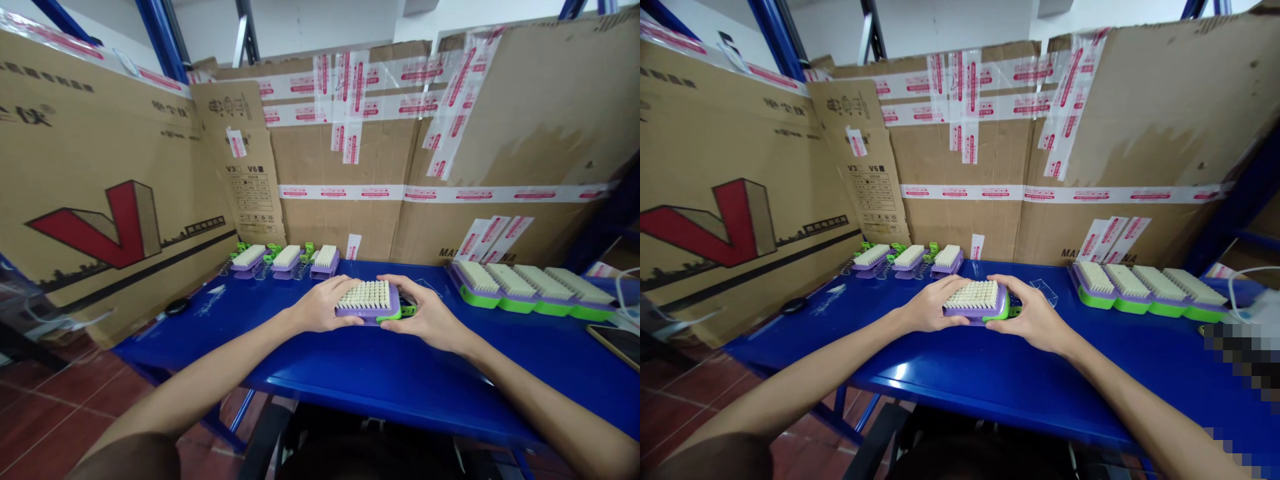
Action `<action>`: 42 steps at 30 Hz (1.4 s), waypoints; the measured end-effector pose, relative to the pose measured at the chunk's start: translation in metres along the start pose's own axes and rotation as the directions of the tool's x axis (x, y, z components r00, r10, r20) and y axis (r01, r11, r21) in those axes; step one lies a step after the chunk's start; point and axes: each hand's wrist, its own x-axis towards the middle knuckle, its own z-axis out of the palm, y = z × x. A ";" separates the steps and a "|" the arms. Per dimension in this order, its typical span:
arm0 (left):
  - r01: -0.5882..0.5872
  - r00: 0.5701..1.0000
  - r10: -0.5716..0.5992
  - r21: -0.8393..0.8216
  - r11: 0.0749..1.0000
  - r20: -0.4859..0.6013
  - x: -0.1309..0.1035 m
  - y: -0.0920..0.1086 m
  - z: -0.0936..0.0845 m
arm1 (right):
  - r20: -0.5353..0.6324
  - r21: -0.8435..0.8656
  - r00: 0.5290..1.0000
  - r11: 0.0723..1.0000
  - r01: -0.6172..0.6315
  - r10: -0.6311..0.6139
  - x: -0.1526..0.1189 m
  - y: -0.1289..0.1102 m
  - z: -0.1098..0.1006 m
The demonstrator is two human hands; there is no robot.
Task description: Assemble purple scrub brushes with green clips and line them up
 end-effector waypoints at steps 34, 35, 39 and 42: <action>-0.013 1.000 0.013 0.092 0.996 0.003 0.005 -0.007 -0.011 | 0.031 -0.203 1.000 0.979 0.013 -0.007 -0.002 0.012 0.009; -0.013 1.000 0.012 0.094 0.995 0.007 0.005 -0.007 -0.011 | 0.041 -0.206 0.999 0.979 0.011 -0.002 -0.002 0.012 0.009; -0.033 0.999 0.032 0.104 0.994 0.013 0.006 -0.007 -0.010 | 0.058 -0.202 0.998 0.979 -0.002 0.014 -0.003 0.016 0.011; -0.053 0.999 0.054 0.125 0.991 0.001 0.007 -0.006 -0.010 | 0.057 -0.210 0.998 0.978 -0.003 0.015 -0.003 0.017 0.011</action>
